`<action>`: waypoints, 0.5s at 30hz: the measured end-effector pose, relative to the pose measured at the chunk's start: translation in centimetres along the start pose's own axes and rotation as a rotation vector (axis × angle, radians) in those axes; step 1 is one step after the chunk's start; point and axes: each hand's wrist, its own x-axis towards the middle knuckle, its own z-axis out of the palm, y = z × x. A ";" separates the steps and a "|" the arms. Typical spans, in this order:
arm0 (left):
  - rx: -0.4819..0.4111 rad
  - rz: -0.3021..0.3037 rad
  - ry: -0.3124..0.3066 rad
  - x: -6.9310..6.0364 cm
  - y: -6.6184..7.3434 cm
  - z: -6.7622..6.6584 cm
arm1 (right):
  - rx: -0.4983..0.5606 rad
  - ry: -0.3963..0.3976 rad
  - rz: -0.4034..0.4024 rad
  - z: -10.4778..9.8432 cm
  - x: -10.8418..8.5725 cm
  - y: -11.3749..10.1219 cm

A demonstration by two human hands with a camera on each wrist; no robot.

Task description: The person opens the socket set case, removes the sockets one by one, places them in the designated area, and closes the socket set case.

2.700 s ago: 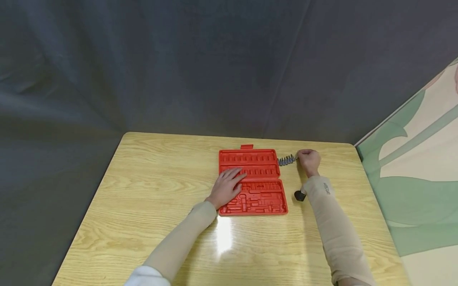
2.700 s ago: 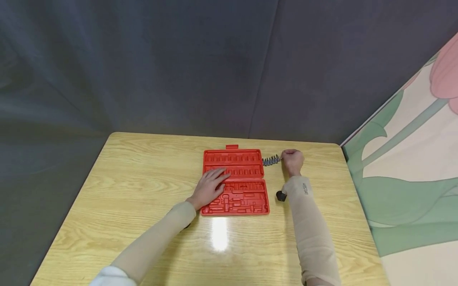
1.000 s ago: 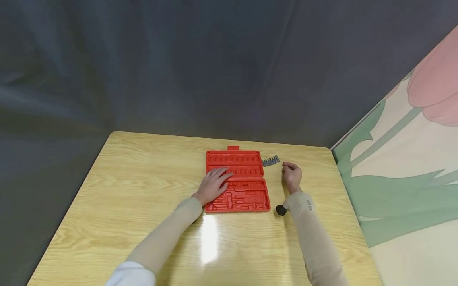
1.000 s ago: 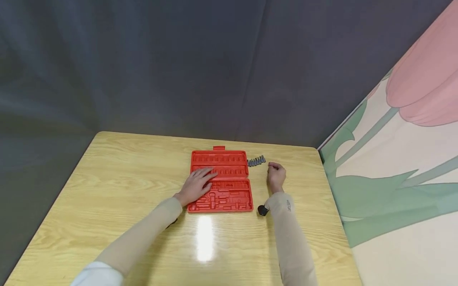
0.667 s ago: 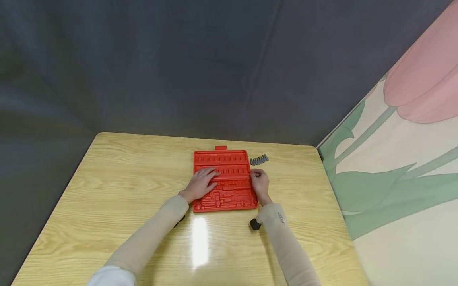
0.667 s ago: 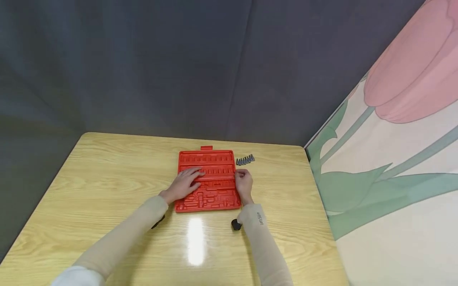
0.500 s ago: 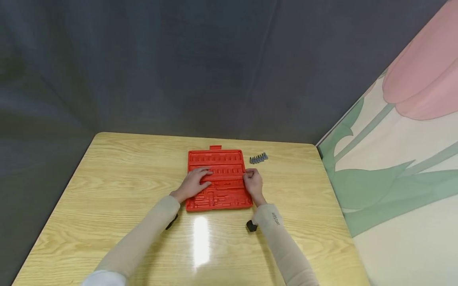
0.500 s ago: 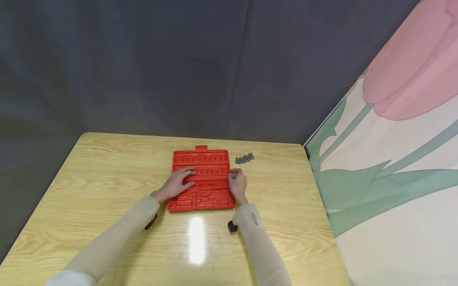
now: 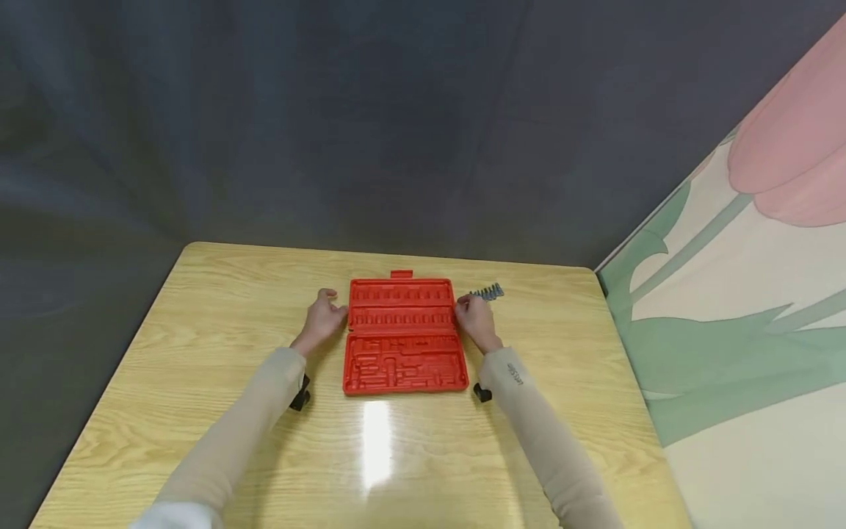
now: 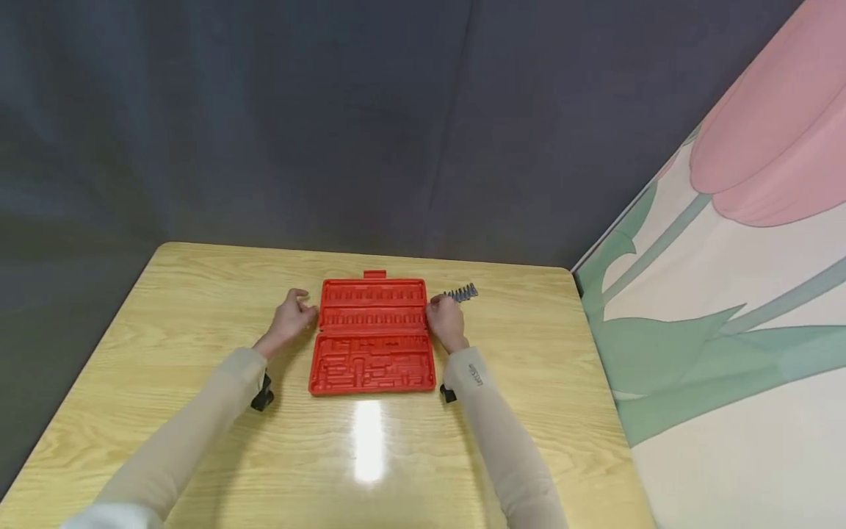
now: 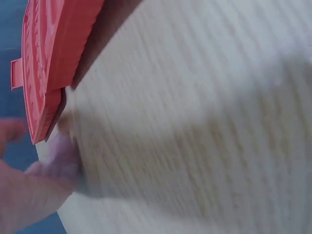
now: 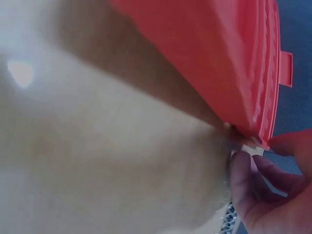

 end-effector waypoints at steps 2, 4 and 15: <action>0.048 -0.050 -0.085 -0.3 0.3 0.0 | -0.013 -0.031 -0.010 -0.4 0.3 -0.1; 0.074 -0.065 -0.142 -0.5 0.7 0.1 | -0.021 -0.059 -0.007 -0.7 0.4 -0.2; 0.085 -0.041 -0.179 -0.9 1.8 0.4 | -0.039 -0.095 0.009 -1.8 -0.6 -0.5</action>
